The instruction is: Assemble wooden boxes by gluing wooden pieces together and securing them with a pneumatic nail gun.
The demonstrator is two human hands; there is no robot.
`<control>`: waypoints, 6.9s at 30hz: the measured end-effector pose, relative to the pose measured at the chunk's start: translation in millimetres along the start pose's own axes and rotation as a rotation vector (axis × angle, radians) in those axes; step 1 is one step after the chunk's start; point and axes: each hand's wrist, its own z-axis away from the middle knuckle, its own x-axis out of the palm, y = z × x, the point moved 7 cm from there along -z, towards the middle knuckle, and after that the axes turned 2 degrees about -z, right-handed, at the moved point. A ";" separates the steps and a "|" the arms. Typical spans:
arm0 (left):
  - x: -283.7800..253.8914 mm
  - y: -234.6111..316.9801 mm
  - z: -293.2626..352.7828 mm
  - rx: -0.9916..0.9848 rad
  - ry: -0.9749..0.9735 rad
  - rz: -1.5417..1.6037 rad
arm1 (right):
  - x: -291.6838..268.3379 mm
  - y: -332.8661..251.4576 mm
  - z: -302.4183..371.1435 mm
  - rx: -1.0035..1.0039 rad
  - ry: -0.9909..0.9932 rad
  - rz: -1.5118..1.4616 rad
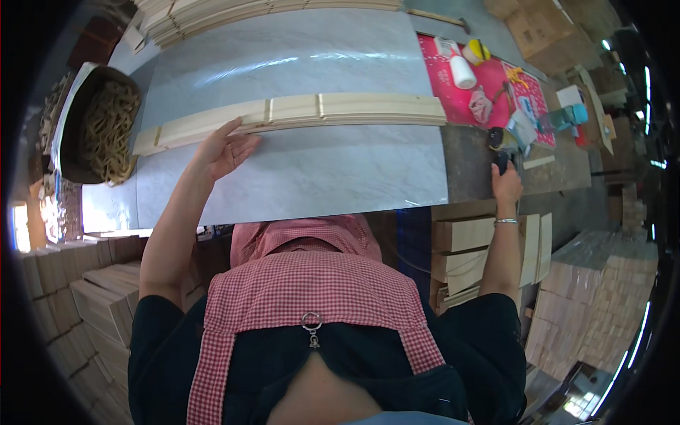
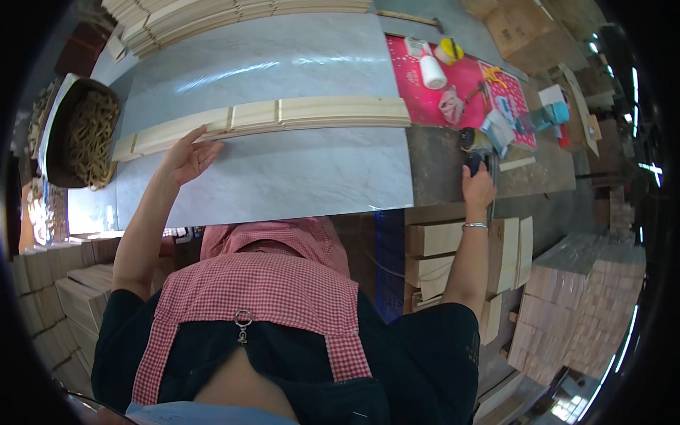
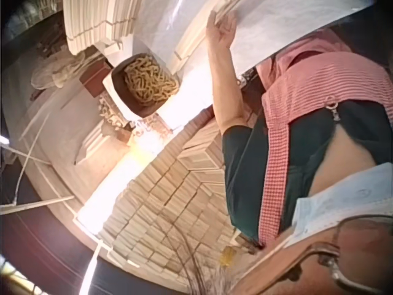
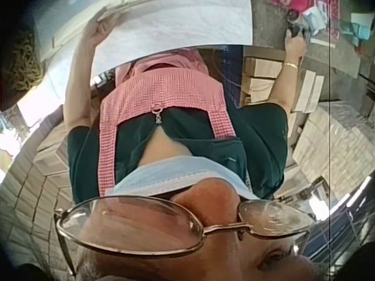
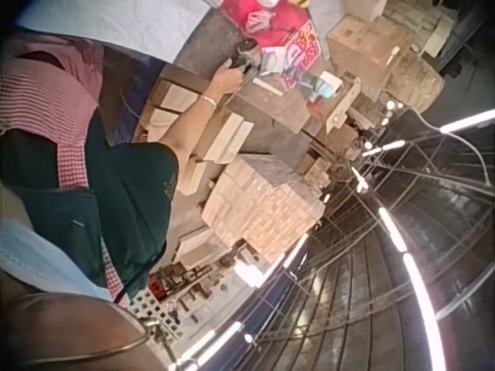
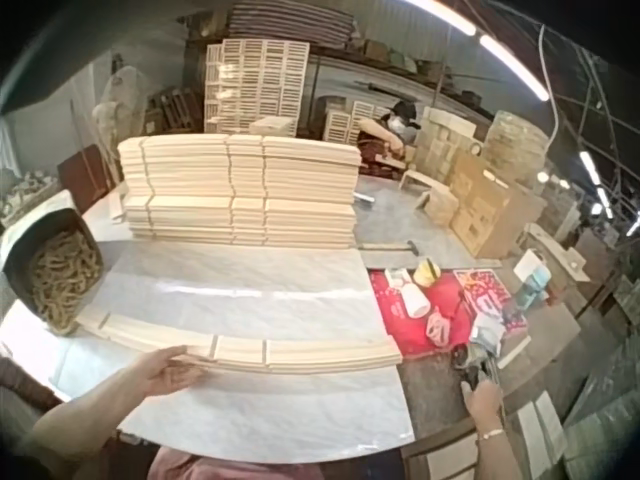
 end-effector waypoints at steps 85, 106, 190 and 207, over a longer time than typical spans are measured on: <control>-45.3 12.6 78.6 1.022 0.319 -1.768 | -52.3 -203.9 74.6 -0.870 -0.214 -0.223; -96.2 -34.5 131.9 1.046 0.317 -1.676 | -27.5 -100.4 131.9 -0.667 -0.126 -0.603; -164.8 141.9 -28.2 0.641 1.343 -1.468 | 20.2 -243.9 -60.1 -0.268 0.189 -0.460; -147.1 139.1 -19.2 0.665 1.290 -1.426 | 19.4 -247.4 -55.6 -0.282 0.377 -0.299</control>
